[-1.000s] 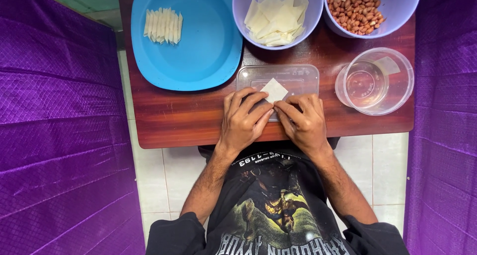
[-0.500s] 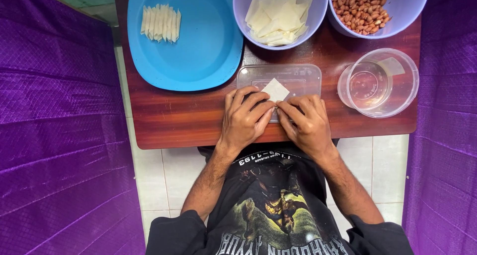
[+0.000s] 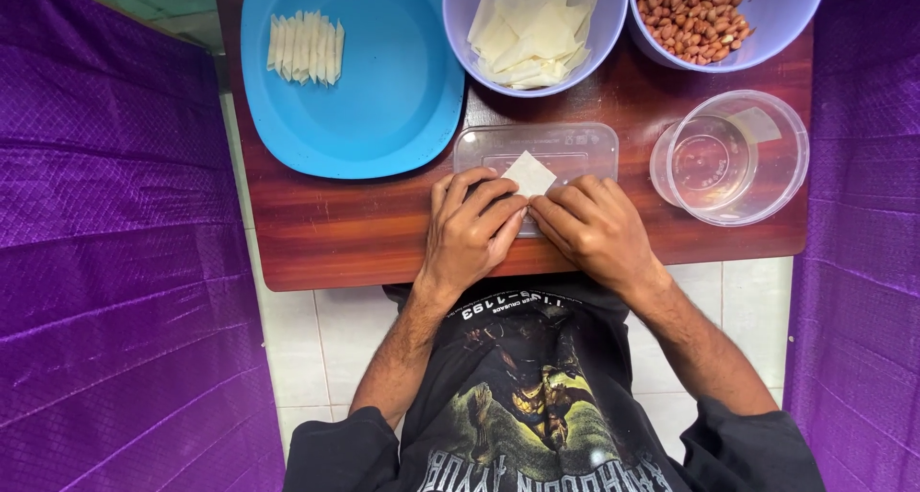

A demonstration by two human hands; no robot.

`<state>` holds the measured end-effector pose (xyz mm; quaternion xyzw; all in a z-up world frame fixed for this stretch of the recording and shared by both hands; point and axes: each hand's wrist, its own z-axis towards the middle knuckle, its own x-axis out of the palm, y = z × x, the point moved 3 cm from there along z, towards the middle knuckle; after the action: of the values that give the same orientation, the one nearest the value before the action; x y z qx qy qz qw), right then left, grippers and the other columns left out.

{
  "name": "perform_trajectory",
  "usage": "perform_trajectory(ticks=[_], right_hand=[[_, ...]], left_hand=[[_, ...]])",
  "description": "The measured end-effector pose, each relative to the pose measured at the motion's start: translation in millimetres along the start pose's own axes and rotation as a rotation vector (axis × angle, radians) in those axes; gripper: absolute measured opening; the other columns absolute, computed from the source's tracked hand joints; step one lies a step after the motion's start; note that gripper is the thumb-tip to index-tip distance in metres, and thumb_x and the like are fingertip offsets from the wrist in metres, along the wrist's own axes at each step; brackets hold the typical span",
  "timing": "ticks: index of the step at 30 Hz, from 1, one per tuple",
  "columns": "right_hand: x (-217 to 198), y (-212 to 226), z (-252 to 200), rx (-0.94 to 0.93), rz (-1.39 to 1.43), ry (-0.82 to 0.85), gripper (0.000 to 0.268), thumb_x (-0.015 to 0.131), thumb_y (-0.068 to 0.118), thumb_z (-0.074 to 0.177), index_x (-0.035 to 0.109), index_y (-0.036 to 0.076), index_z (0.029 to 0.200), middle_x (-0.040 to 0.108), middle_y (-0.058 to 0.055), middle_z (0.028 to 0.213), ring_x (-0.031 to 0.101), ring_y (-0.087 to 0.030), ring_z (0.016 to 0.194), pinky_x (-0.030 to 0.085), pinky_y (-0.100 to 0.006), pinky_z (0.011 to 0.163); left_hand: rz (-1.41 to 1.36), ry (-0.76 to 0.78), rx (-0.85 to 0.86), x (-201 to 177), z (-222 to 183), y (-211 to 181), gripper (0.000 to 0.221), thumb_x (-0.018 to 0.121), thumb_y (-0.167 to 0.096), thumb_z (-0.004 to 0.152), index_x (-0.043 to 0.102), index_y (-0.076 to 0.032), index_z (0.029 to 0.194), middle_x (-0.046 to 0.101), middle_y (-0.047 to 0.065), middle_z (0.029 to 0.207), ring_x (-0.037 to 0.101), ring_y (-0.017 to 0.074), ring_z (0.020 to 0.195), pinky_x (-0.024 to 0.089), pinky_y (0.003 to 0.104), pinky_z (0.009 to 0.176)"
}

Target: Rolling peanuts into small pastry sheets to prepare snacks.

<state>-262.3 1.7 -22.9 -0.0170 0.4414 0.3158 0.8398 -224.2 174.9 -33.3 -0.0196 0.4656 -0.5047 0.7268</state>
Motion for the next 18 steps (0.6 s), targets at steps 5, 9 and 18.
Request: perform_trajectory(ticks=[5,9,18], right_hand=[[0.8,1.0,2.0,-0.05,-0.03,-0.027,0.003,0.074,0.007,0.095,0.076,0.006,0.094,0.065,-0.01,0.086,0.063,-0.027,0.076,0.048,-0.036,0.064],[3.1,0.5,0.0,-0.056,-0.053,-0.017,0.005,0.072,0.008,0.097,0.076,0.004,0.095,0.065,-0.01,0.087,0.063,-0.027,0.076,0.047,-0.036,0.064],[6.3,-2.6,0.1,-0.077,-0.036,0.009,0.025,0.051,0.008,0.108,0.074,0.004,0.097,0.062,-0.011,0.089,0.062,-0.028,0.079,0.045,-0.035,0.065]], left_hand=[[-0.015,-0.01,-0.009,-0.1,0.1,0.0,0.004,0.076,-0.016,0.093,0.076,-0.016,0.096,0.072,0.001,0.104,0.065,0.0261,0.11,0.045,0.043,0.099],[-0.014,-0.004,-0.017,-1.9,1.0,-2.6,0.004,0.077,-0.017,0.093,0.076,-0.015,0.097,0.072,0.002,0.104,0.065,0.0265,0.11,0.045,0.044,0.099],[0.009,-0.017,-0.002,-0.5,3.4,-3.5,0.005,0.078,-0.015,0.09,0.076,-0.015,0.095,0.072,0.001,0.102,0.065,0.0264,0.108,0.045,0.045,0.098]])
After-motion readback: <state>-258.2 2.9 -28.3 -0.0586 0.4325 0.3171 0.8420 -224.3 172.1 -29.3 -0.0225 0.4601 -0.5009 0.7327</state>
